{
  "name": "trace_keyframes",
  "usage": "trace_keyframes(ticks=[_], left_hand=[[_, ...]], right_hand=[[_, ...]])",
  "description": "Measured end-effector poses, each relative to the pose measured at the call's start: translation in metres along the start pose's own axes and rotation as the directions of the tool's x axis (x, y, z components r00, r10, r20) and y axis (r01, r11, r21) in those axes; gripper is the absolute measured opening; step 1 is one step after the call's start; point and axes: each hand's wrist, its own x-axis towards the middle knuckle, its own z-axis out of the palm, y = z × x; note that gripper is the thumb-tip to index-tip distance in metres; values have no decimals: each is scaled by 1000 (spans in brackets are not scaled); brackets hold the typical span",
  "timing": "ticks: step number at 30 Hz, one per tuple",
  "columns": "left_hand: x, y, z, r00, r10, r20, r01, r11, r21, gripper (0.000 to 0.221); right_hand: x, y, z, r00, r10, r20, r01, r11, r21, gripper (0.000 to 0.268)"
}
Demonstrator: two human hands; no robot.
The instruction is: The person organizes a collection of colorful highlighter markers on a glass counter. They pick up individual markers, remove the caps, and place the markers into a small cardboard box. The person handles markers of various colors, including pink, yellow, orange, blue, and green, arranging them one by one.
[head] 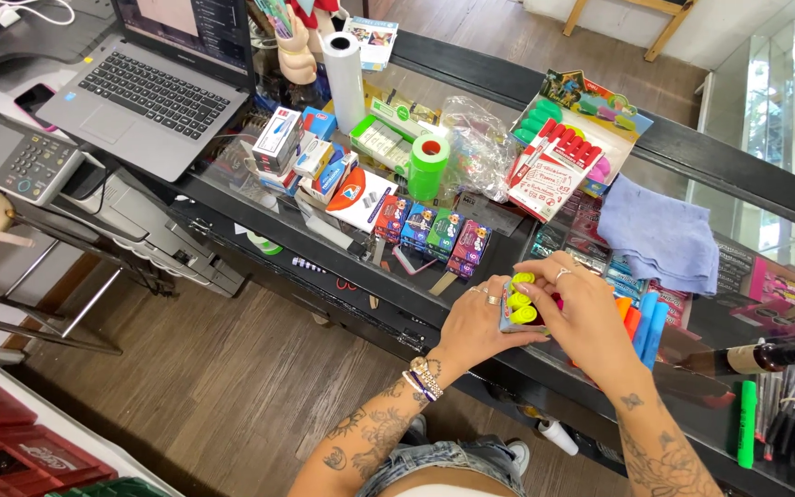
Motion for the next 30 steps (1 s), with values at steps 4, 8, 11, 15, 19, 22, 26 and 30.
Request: trace_keyframes(ticks=[4,8,11,15,19,22,26,30], left_hand=[[0,3,-4,1000,-13,18,13,1000,0,86],[-1,-2,3,1000,7,-12,-7,1000,14,87],[-1,-2,3,999,25,-41,-24,1000,20,88],[-2,-2,2,1000,13,-21,-13,1000,1,88],[1,4,-7,1000,-4,22,5,1000,-20,86],[0,3,-4,1000,-3,-12,3,1000,-25,86],[1,-1,2,1000,6,-9,-6,1000,27,87],[-1,-10,10,1000,-7,17,6,999,37,87]], right_hand=[[0,-7,-1,1000,23,-1,-23,1000,-5,24],[5,-14,-6,999,26,43,-23,998,-59,25],[5,-15,-8,996,53,78,-50,998,-39,26],[3,-13,-5,994,89,59,-88,996,-6,25],[5,-9,-4,989,120,81,-123,991,42,24],[5,-8,-1,990,99,98,-101,995,19,24],[1,-18,0,976,135,172,-125,990,-65,27],[1,-16,7,949,231,214,-206,969,-136,26]])
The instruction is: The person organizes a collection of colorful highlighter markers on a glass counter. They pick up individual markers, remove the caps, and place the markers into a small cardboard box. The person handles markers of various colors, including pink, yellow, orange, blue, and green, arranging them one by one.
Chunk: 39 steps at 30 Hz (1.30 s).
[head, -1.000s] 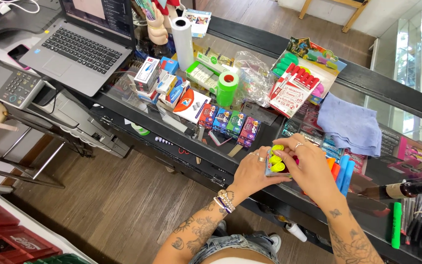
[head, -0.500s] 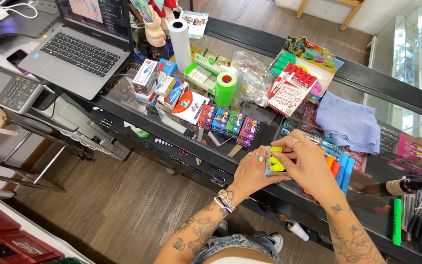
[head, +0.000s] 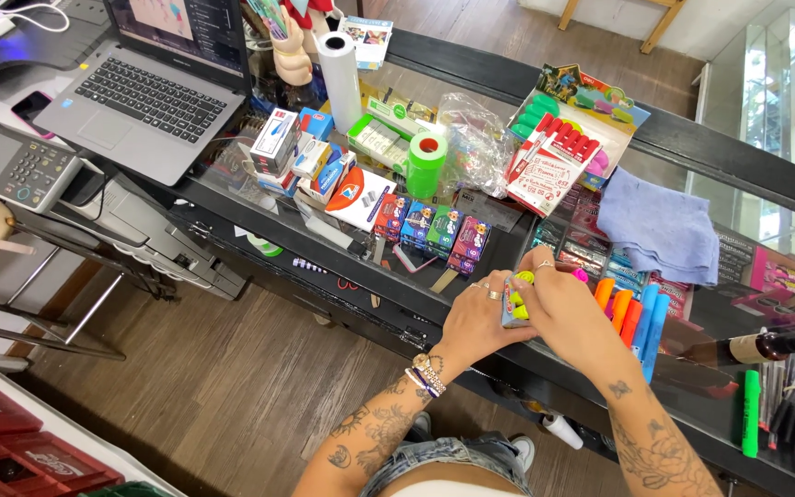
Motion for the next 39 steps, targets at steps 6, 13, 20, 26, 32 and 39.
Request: trace_keyframes(ticks=[6,13,20,26,32,39], left_hand=[[3,10,-12,1000,-9,5,9,1000,-26,89],[-2,8,-4,999,-50,6,50,999,-17,97],[-3,10,-9,992,-100,77,105,993,-62,91],[-1,9,-9,986,-128,103,135,989,-64,92],[-2,3,-4,985,-124,117,135,987,-85,95],[13,25,-49,930,-176,323,272,919,-283,93]], right_hand=[[2,-1,3,1000,17,0,-17,999,-31,27],[3,-15,4,999,42,1,-42,998,41,26],[5,-11,-1,1000,-16,-23,15,1000,-20,32],[8,-27,-9,1000,29,-4,-29,998,-59,39],[14,-26,-5,997,75,33,-71,993,-92,44],[-21,-77,-70,993,72,-97,-59,989,135,42]])
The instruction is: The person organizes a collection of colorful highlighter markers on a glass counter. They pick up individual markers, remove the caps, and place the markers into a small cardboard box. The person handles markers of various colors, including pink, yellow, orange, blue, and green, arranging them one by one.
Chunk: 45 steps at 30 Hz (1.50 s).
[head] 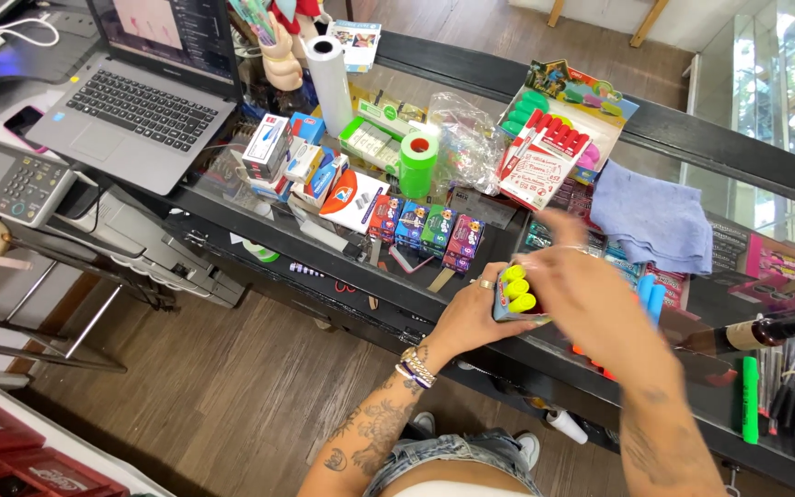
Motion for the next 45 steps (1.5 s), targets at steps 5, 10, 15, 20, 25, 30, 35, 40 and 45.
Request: trace_keyframes(ticks=[5,10,15,20,25,30,35,40,45], left_hand=[[7,-18,6,1000,22,-9,-22,1000,22,87],[9,-20,5,999,50,21,-49,998,-51,86],[10,-21,8,1000,-1,-9,0,998,-63,107],[11,-11,9,999,-42,-13,41,997,-68,104],[10,-17,12,999,-29,-29,30,999,12,88],[-1,-30,10,855,506,-115,-515,855,-61,50],[-2,-30,9,862,497,-94,-506,852,-135,49],[4,-39,21,843,496,-209,-530,832,-164,63],[5,-42,24,839,498,-220,-527,845,-94,65]], right_hand=[[-57,23,-24,938,91,-336,-4,968,251,44],[-77,142,2,880,273,-388,-170,945,278,32],[-117,229,29,741,514,-432,-442,858,261,26],[-127,221,35,716,556,-422,-516,829,215,35],[-112,165,54,849,316,-424,-273,949,160,33],[-87,124,68,904,-14,-428,105,976,190,72],[-69,118,105,889,4,-458,132,955,264,77],[-53,118,134,791,13,-612,136,971,197,71],[-40,119,144,656,57,-753,192,952,240,38]])
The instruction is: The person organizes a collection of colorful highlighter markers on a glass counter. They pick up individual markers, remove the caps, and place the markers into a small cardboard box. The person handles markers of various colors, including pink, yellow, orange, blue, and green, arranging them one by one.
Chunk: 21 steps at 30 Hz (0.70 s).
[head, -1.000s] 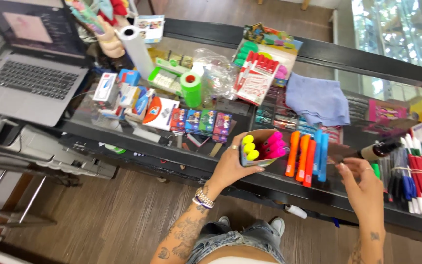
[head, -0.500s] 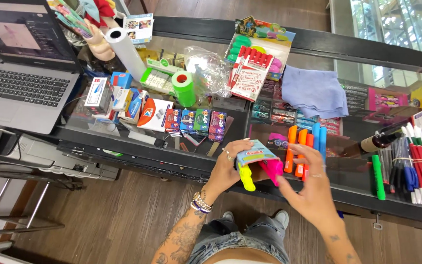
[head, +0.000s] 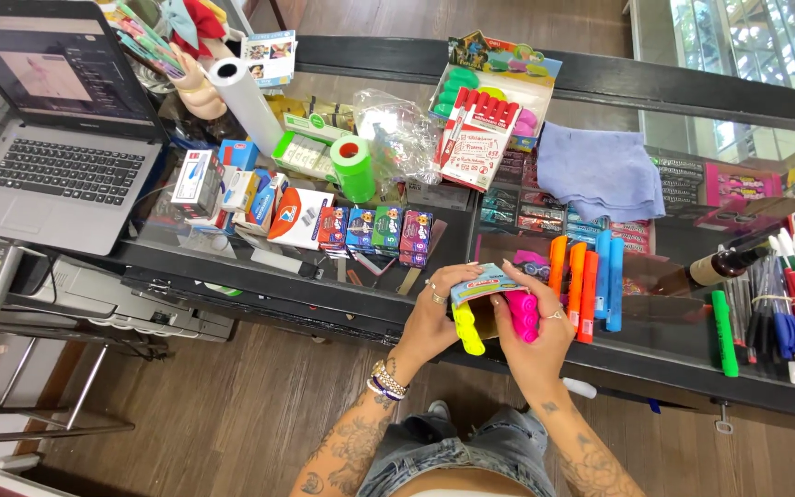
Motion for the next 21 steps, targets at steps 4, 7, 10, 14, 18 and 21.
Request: trace_keyframes(ticks=[4,7,10,14,18,21], left_hand=[[6,13,-2,1000,-20,-7,21,999,50,63],[4,11,0,999,-43,2,43,997,65,61],[2,8,2,999,-34,0,34,996,78,64],[-1,2,3,1000,-16,1,16,995,95,65],[-5,-4,5,1000,-21,5,20,993,116,67],[0,7,4,999,-46,-12,48,987,156,66]], right_hand=[[2,2,5,999,1,-39,-1,1000,-15,36],[3,-2,6,996,83,-21,-83,996,13,31],[2,-2,7,998,64,-16,-64,998,9,30],[4,-6,8,1000,-24,-18,24,1000,-4,29],[5,-2,7,998,-66,-17,66,998,-19,27],[12,10,1,994,-98,44,102,989,-103,30]])
